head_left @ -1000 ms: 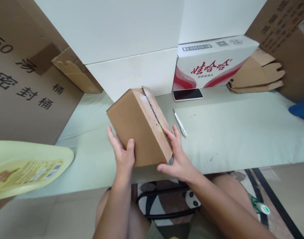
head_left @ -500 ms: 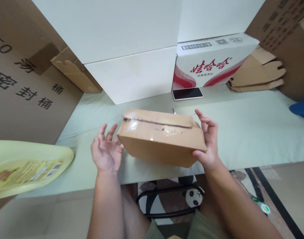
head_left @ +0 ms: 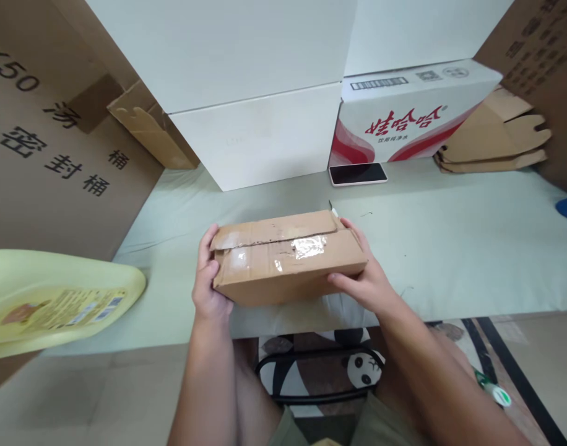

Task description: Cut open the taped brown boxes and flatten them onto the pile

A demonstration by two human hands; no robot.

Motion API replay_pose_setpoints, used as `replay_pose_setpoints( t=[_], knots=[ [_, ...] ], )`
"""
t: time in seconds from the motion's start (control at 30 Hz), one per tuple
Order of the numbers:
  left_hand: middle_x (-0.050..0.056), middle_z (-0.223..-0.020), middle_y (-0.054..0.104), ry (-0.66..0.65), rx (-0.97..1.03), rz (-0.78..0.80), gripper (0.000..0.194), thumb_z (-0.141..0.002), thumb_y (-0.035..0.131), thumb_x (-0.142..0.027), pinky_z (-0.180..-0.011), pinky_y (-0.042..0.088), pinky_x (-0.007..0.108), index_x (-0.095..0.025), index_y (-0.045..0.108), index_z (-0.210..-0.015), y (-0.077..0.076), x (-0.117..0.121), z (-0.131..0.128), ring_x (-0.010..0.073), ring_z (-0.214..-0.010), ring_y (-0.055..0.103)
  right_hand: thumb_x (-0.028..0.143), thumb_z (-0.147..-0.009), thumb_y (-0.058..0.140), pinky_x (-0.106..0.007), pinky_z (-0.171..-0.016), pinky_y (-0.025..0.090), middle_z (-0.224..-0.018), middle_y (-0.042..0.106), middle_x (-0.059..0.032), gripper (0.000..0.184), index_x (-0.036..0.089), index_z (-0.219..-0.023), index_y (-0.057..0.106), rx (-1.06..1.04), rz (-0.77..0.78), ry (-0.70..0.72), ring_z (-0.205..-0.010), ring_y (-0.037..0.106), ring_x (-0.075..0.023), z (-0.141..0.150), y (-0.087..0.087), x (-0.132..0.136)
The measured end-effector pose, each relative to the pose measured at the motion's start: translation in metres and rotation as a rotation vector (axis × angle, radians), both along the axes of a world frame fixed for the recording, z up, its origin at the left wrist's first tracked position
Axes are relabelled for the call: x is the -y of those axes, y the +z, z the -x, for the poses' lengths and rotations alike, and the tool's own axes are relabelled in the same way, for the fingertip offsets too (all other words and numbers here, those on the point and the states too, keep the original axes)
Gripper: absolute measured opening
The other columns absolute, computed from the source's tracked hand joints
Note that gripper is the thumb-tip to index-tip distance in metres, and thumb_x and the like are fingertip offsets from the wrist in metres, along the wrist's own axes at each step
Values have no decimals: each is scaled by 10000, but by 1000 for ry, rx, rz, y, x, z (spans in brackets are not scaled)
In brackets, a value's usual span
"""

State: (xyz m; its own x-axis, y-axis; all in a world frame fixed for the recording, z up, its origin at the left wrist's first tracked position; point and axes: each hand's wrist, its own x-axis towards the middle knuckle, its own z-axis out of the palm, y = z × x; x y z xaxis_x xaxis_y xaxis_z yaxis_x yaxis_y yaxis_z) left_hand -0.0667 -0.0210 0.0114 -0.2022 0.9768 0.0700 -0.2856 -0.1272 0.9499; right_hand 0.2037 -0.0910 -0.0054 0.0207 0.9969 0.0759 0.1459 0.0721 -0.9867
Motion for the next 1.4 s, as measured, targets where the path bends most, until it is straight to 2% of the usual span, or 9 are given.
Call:
replay_pose_setpoints(
  t=[0.2, 0.5, 0.73, 0.9, 1.03, 1.1, 1.17, 1.23, 1.4],
  knots=[
    [-3, -1604, 537, -46, -8, -104, 669, -780, 669, -615, -1217, 426, 431, -323, 682, -1381, -1, 11, -4, 337, -1526, 423, 899, -866, 416, -536, -1322, 296, -1753, 297, -23, 990, 331, -1664, 274, -286, -70, 29, -1626, 268, -358, 10, -10, 1],
    [-35, -1627, 508, -77, -41, -92, 767, -706, 729, -688, -1263, 394, 475, -372, 662, -1402, -2, 14, 0, 367, -1580, 346, 891, -829, 503, -562, -1327, 273, -1758, 285, 1, 1035, 347, -1677, 267, -352, -59, 104, -1621, 277, -367, 10, -15, 0],
    [-24, -1671, 460, -134, -19, -63, 738, -704, 722, -513, -1344, 230, 505, -347, 648, -1420, -6, 13, 0, 373, -1636, 223, 742, -899, 582, -562, -1360, 179, -1737, 337, 38, 790, 379, -1589, 455, -312, -256, -63, -1643, 221, -342, 14, -9, 0],
    [-32, -1715, 390, -127, -9, -56, 742, -792, 655, -629, -1347, 237, 495, -356, 591, -1479, -7, 16, -2, 336, -1653, 185, 653, -1027, 413, -568, -1371, 99, -1711, 379, 83, 576, 415, -1536, 536, -290, -266, -80, -1650, 213, -296, 13, -9, 3],
    [-21, -1731, 359, -150, -40, -51, 815, -776, 672, -699, -1331, 280, 478, -355, 560, -1506, -9, 16, 1, 336, -1649, 201, 641, -1007, 466, -551, -1360, 160, -1710, 391, 52, 582, 390, -1525, 548, -234, -225, -77, -1631, 268, -296, 10, -13, 1],
    [-4, -1712, 397, -144, -72, -55, 835, -745, 719, -673, -1313, 310, 469, -346, 569, -1498, -9, 14, 1, 351, -1628, 258, 650, -977, 514, -560, -1320, 262, -1638, 496, -15, 589, 350, -1479, 584, -222, -207, -144, -1555, 402, -312, 11, -13, 0],
    [41, -1626, 513, -84, -101, -90, 818, -728, 734, -657, -1271, 370, 466, -303, 612, -1455, -10, 12, -1, 372, -1559, 388, 594, -951, 591, -555, -1231, 391, -1402, 656, -70, 443, 299, -1266, 692, -205, -277, -303, -1372, 571, -314, 13, -12, -2],
    [75, -1485, 629, 11, -113, -147, 759, -732, 718, -657, -1208, 437, 453, -258, 668, -1376, -10, 10, -5, 373, -1453, 514, 505, -948, 631, -536, -1145, 466, -1163, 690, -76, 268, 266, -1037, 711, -186, -364, -434, -1196, 646, -296, 15, -10, -2],
    [79, -1415, 664, 60, -97, -139, 686, -771, 669, -645, -1129, 490, 404, -243, 693, -1327, -7, 11, -13, 339, -1377, 570, 435, -994, 569, -563, -1144, 460, -1184, 680, -97, 236, 286, -1065, 737, -92, -391, -421, -1206, 640, -310, 18, -4, 3]
  ],
)
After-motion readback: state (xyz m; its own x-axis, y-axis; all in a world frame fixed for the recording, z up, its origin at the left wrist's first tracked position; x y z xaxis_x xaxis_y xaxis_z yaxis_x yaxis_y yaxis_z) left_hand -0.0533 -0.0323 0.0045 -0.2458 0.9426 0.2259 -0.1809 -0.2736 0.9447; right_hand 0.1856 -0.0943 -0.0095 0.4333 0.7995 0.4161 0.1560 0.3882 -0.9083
